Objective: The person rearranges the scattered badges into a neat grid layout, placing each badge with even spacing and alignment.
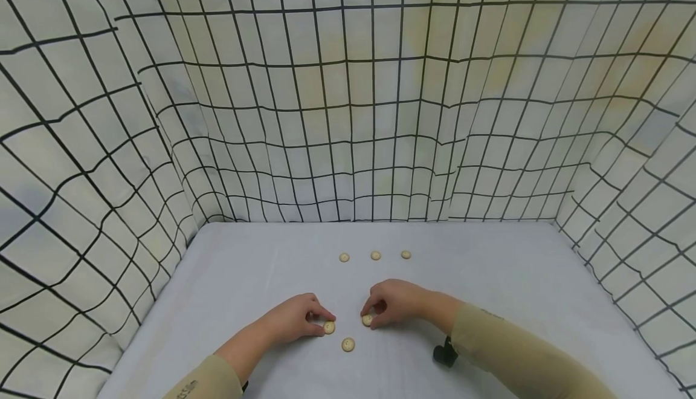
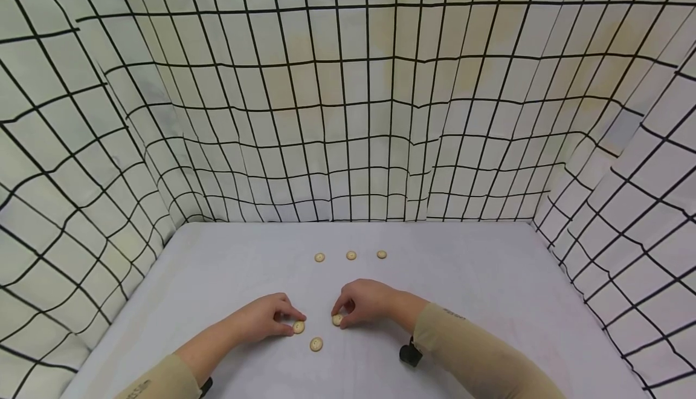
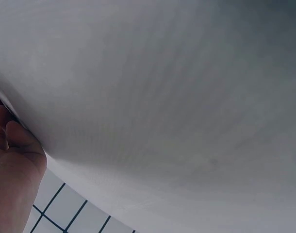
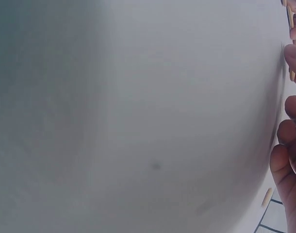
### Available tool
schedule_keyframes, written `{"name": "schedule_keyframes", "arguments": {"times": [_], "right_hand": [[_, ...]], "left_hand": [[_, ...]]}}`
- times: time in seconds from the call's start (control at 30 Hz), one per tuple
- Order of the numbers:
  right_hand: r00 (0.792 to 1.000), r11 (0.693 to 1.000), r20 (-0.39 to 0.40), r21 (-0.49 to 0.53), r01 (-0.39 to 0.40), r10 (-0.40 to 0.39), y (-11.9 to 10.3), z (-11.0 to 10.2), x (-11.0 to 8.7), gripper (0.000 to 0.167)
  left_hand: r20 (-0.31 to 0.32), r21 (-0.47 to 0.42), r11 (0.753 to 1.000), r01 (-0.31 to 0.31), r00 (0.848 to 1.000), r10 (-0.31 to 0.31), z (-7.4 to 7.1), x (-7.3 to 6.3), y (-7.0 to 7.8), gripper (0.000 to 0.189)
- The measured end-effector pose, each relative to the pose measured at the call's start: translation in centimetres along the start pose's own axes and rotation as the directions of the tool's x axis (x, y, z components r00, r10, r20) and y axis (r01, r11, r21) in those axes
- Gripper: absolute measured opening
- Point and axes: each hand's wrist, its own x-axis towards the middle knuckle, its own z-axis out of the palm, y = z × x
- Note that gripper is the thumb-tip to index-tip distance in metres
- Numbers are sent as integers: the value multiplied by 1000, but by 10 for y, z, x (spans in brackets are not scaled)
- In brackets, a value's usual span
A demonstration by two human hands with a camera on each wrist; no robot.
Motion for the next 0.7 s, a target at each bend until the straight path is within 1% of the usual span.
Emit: {"name": "schedule_keyframes", "arguments": {"times": [0.33,0.57,0.7], "right_hand": [[999,999,-18,-11,-42,41,8,-5,-2,24],[996,997,-54,8,-72,72,19,-11,-9,23],[990,992,-76,39,-117,120,29,-17,-13,23]], "left_hand": [[5,-8,1000,25,1000,-25,0,0,1,25],[3,-22,1000,8,1000,-8,0,-1,-1,25],[0,-22,1000,1,1000,-1,-1,-1,-1,25]]}}
